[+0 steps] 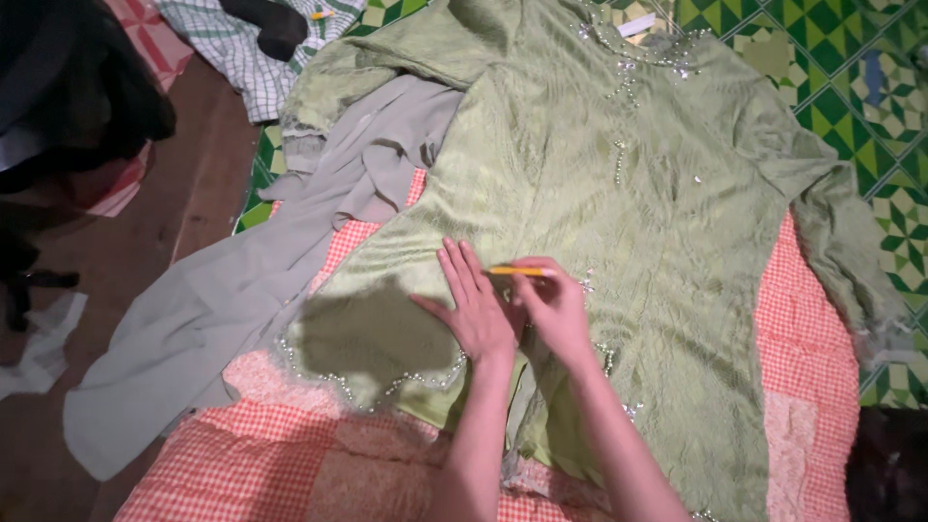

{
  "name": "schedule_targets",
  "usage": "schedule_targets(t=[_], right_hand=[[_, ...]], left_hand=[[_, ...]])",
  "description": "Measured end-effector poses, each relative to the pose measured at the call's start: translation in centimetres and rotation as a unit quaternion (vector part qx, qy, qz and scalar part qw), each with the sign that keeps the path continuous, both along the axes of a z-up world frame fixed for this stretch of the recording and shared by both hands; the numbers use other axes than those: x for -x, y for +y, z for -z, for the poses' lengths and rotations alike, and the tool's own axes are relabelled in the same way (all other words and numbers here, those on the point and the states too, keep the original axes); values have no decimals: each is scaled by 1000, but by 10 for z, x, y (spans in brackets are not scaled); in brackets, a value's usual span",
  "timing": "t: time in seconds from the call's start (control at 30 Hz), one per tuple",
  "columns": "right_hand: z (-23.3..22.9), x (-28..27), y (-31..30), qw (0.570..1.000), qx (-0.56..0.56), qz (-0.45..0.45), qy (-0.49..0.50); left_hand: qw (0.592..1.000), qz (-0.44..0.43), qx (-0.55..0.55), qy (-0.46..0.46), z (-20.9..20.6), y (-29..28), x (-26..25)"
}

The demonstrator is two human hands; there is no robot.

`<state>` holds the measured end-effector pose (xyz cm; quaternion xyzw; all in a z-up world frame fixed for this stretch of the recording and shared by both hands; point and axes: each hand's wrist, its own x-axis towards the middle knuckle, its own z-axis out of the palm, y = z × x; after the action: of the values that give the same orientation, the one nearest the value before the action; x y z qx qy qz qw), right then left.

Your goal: The person uses a small yellow pencil-like object to mark or measure sections of a green embroidered garment laid out on a bed, smoothing the fabric by hand and checking its alignment.

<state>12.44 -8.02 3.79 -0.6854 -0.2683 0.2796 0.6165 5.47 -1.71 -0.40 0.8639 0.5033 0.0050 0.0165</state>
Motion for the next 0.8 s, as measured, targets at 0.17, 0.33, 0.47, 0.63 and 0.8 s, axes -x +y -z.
schedule_targets(t=[0.17, 0.33, 0.47, 0.63, 0.8], right_hand=[[11, -9, 15, 989, 141, 29, -24], [27, -9, 17, 991, 97, 23, -89], [34, -1, 16, 992, 89, 50, -75], [44, 9, 19, 986, 71, 91, -119], [60, 12, 20, 957, -12, 126, -263]], left_hand=[[996, 9, 91, -7, -11, 0, -1], [996, 5, 1, -87, 1, -2, 2], [987, 37, -67, 143, 13, -6, -4], [999, 14, -36, -6, 28, -5, -3], [991, 19, -107, 83, 36, -8, -1]])
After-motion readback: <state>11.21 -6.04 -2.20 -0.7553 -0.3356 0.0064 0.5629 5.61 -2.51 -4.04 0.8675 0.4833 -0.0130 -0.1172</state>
